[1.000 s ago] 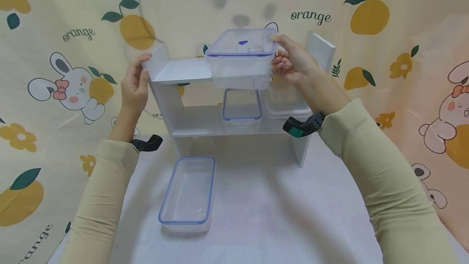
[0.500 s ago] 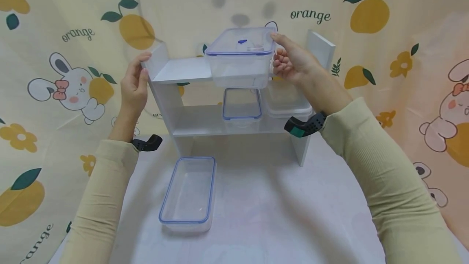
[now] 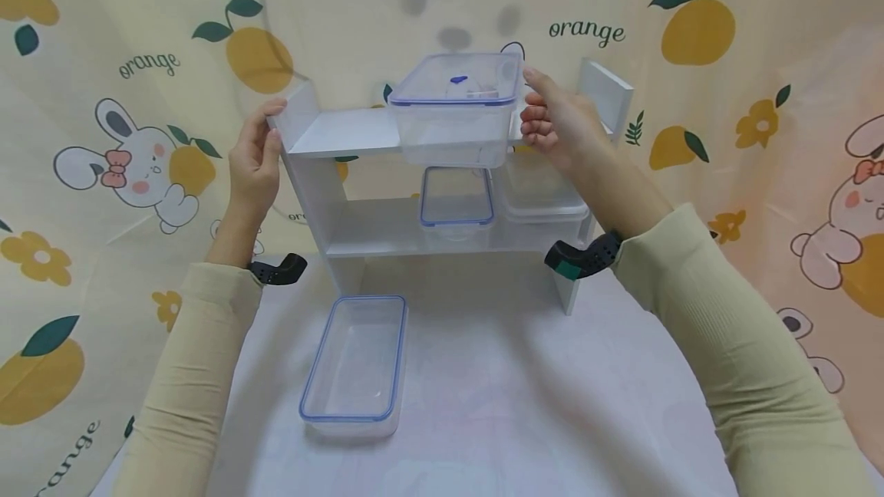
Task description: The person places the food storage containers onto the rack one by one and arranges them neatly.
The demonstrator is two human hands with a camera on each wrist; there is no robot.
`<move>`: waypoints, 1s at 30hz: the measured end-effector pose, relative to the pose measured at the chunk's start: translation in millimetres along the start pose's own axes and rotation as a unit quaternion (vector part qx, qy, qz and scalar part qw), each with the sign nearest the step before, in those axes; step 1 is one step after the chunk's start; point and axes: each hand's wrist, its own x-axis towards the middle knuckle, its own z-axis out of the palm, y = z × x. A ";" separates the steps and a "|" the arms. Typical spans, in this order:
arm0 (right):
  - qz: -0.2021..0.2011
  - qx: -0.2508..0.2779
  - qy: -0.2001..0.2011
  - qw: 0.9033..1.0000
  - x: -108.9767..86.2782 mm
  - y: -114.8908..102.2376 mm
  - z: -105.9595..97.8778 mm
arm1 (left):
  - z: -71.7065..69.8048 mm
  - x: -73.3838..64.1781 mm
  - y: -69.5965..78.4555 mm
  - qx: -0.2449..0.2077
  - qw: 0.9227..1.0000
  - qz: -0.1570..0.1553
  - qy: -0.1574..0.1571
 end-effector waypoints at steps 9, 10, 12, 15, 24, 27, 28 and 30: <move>-0.141 -0.073 0.002 0.987 -20.4 14.5 -4.3 | -0.1 -0.2 -1.9 -0.003 1.000 0.002 0.001; -0.167 -0.081 0.003 0.983 -22.4 16.5 -4.3 | -0.1 -0.3 -2.1 -0.003 1.000 0.003 0.001; -0.224 -0.098 0.007 0.970 -25.7 20.5 -3.8 | 0.0 -0.2 -2.5 -0.003 1.000 0.004 0.002; -0.300 -0.114 0.007 0.947 -28.9 24.8 -1.7 | 0.1 -0.1 -2.6 -0.006 1.000 0.006 0.002; -0.415 -0.346 0.066 0.839 -37.2 33.9 5.5 | -0.3 -0.2 -2.4 -0.009 1.000 0.003 0.001; -0.445 -0.398 0.052 0.801 -37.1 35.8 7.2 | -0.4 -0.3 -2.1 -0.006 1.000 0.001 0.001; -0.452 -0.411 0.045 0.790 -36.4 36.2 7.3 | -0.3 -0.4 -1.9 -0.006 1.000 0.001 0.001; -0.474 -0.429 0.035 0.768 -35.0 36.8 7.8 | 0.0 -0.2 -1.9 -0.008 1.000 0.002 0.000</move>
